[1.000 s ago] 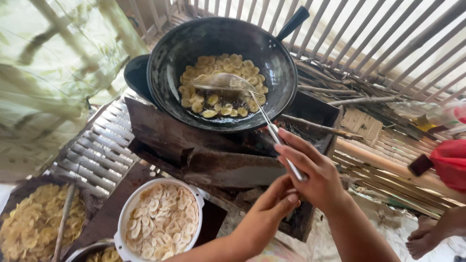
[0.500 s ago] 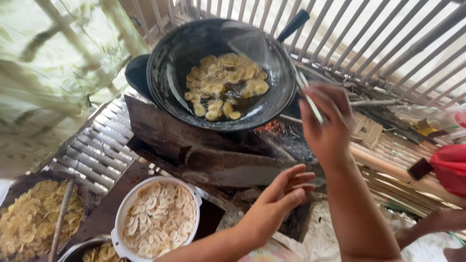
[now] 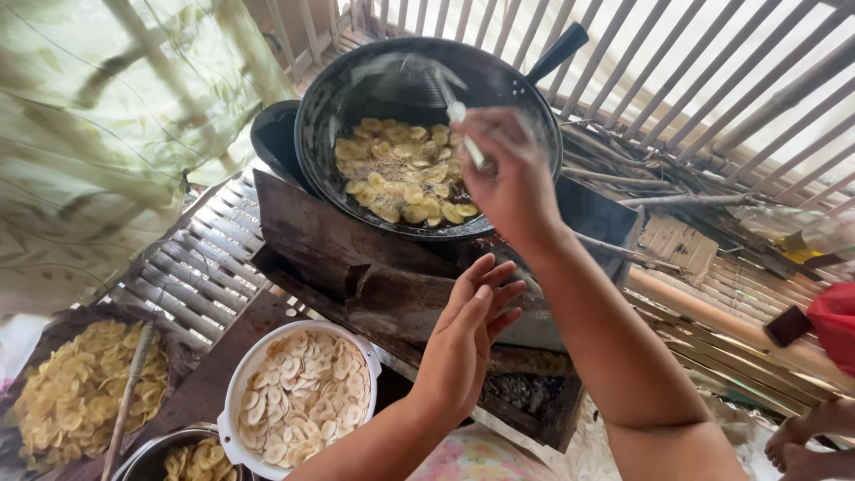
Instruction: The person fries banana slices in a wok over an open wood fire, stirring and lifting them with a skimmer and using a stick to manage the firewood.
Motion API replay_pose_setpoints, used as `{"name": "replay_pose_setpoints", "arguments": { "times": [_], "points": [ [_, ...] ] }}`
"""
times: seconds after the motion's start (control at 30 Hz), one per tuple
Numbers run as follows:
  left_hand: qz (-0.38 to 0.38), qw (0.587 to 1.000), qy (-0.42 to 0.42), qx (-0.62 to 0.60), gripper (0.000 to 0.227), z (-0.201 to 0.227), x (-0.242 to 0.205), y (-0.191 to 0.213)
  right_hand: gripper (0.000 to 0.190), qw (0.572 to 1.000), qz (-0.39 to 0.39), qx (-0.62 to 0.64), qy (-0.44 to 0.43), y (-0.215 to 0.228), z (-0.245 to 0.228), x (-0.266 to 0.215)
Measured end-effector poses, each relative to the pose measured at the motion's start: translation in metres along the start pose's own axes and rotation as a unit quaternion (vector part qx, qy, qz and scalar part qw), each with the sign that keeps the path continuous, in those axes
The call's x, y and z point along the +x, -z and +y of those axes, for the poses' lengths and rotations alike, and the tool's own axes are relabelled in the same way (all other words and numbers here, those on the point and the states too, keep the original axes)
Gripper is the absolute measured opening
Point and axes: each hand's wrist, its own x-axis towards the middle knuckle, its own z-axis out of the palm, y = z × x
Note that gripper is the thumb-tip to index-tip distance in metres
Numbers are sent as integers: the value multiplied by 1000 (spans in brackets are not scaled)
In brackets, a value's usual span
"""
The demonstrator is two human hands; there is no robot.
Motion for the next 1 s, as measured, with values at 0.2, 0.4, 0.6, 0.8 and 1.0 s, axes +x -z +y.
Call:
{"name": "replay_pose_setpoints", "arguments": {
  "times": [0.2,0.4,0.6,0.8,1.0],
  "points": [
    [-88,996,0,-10,57,-9,-19,1,38,969,-195,-147,45,55,-61,-66],
    [-103,989,58,-93,58,-24,-24,-9,40,981,-126,-138,52,85,-95,-98],
    [-144,980,44,-130,62,-25,-11,-8,40,986,-77,-143,38,89,-83,-104],
    [-170,976,45,-127,65,-34,-11,-18,40,976,-94,-193,33,86,-64,-115],
    [-125,992,1,-15,61,-27,-5,-5,29,989,41,-144,-3,78,-21,-93]
  ]
}}
